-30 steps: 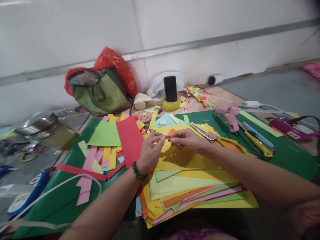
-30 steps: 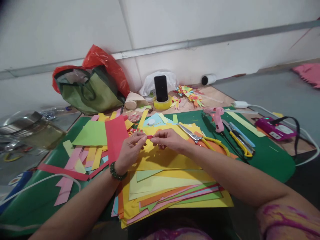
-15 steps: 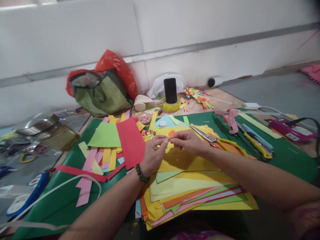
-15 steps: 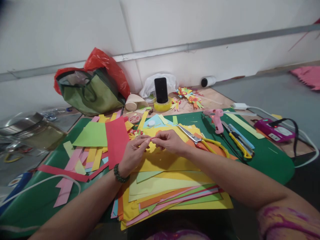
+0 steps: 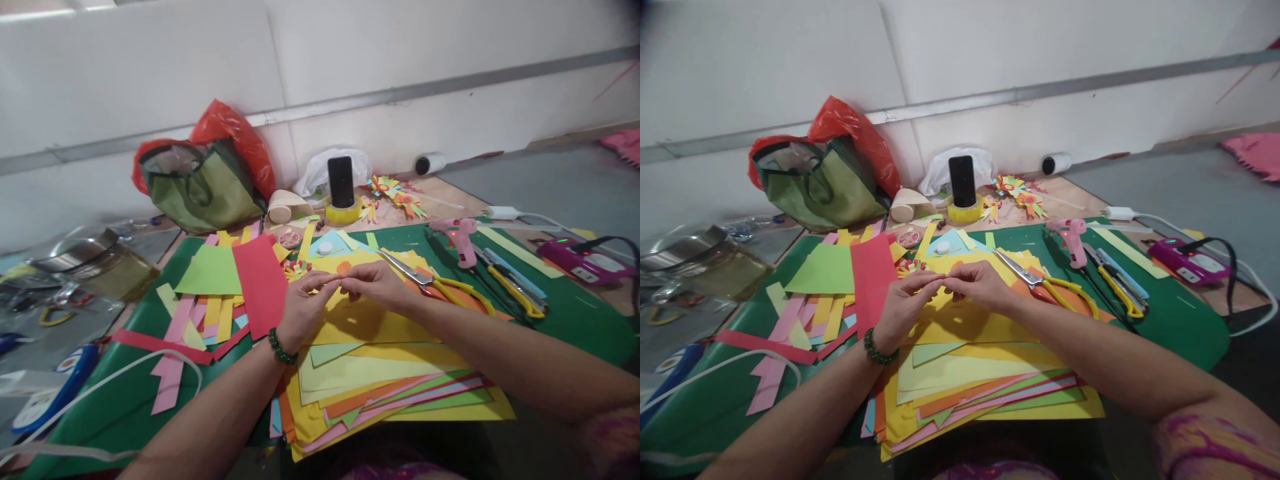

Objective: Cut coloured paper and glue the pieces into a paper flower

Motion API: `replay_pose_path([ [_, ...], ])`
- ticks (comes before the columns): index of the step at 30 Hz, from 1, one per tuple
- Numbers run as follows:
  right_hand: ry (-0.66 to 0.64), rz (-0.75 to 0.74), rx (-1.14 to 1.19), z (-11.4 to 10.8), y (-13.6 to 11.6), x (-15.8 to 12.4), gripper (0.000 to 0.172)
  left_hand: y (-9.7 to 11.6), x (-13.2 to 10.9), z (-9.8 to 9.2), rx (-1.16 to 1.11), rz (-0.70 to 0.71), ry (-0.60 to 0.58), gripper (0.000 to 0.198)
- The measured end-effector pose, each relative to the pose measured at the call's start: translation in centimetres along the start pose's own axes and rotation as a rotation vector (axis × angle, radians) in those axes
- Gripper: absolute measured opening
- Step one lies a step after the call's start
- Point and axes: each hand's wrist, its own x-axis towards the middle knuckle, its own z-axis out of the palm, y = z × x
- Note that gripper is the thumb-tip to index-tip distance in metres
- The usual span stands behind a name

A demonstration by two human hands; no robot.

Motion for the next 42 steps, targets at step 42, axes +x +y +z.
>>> replay_pose_path([
  [42, 0.049, -0.021, 0.005, 0.3, -0.3, -0.1, 0.041, 0.1, 0.3, 0.0, -0.143, -0.207, 0.027, 0.030],
])
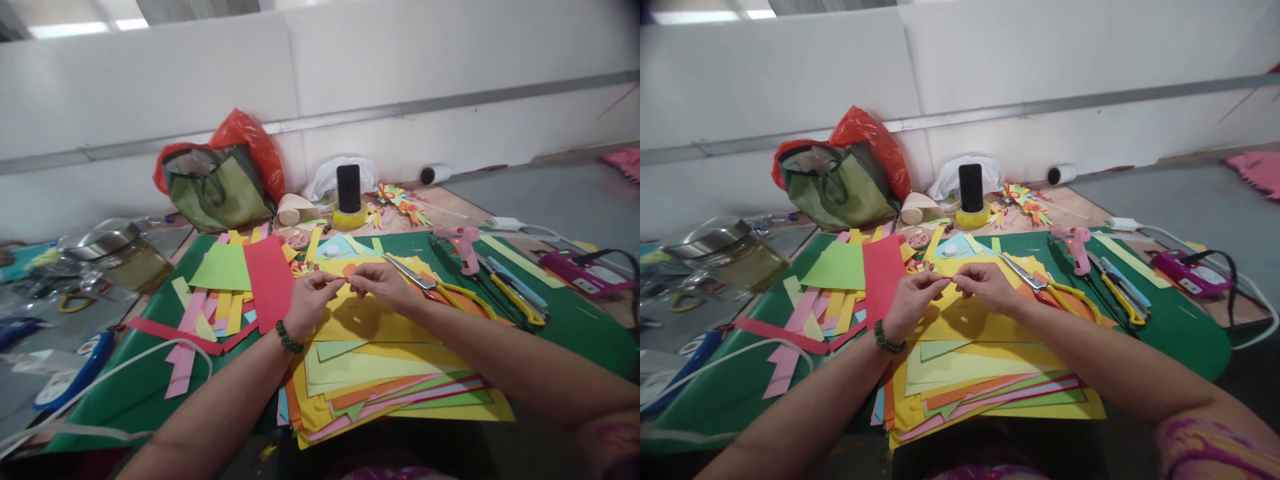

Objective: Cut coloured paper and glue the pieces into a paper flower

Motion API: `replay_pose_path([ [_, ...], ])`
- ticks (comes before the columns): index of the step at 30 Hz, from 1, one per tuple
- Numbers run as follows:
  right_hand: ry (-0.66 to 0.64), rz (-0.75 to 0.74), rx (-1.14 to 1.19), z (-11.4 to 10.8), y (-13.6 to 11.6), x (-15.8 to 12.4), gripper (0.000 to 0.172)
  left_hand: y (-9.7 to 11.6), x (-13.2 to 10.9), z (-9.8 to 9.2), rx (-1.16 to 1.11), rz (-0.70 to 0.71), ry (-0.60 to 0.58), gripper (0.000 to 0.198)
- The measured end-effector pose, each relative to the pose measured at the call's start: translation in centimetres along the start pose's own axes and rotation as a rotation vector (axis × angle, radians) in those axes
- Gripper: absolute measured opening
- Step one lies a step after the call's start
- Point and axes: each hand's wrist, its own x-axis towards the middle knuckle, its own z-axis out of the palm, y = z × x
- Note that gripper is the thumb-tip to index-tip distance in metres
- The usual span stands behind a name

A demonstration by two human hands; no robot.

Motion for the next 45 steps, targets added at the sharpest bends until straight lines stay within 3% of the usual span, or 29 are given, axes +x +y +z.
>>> replay_pose_path([
  [5, 0.056, 0.043, 0.013, -0.3, -0.4, 0.0, 0.047, -0.6, 0.0, -0.3, 0.311, 0.431, 0.117, 0.022],
  [7, 0.061, 0.135, 0.076, -0.2, -0.8, -0.1, 0.053, -0.7, -0.2, -0.5, 0.484, 0.657, 0.182, 0.018],
  [10, -0.005, 0.287, 0.204, 0.2, -1.4, -0.3, 0.054, -0.6, -0.6, -0.7, 0.698, 0.931, 0.160, 0.015],
  [14, -0.028, 0.281, 0.195, 0.6, -2.0, -0.4, 0.041, -0.5, -1.0, -0.8, 0.898, 1.094, 0.128, 0.019],
  [17, -0.013, 0.218, 0.094, 0.3, -2.5, -0.3, 0.034, -0.5, -1.0, -0.9, 0.813, 0.946, 0.083, 0.017],
  [23, -0.030, 0.055, -0.199, 0.0, -3.8, -0.7, 0.026, 0.3, -0.4, -0.9, 0.190, 0.184, -0.102, 0.033],
  [26, -0.041, 0.037, -0.250, 0.1, -4.1, -0.9, 0.023, 0.7, -0.4, -0.8, 0.016, -0.040, -0.230, 0.043],
  [29, -0.053, 0.034, -0.259, 0.1, -4.2, -1.0, 0.024, 1.1, -0.6, -0.7, -0.086, -0.116, -0.260, 0.044],
  [36, -0.044, 0.109, -0.201, 0.7, -4.1, -1.8, 0.042, 1.1, -0.8, -0.6, -0.196, -0.124, -0.136, 0.033],
  [41, -0.023, 0.061, -0.254, 0.8, -4.1, -2.0, 0.030, 1.0, -1.0, -0.6, -0.167, -0.110, -0.155, 0.033],
  [45, -0.105, 0.032, -0.542, 0.4, -4.6, -2.0, 0.021, 1.2, -1.1, -0.6, -0.091, -0.118, -0.229, 0.036],
])
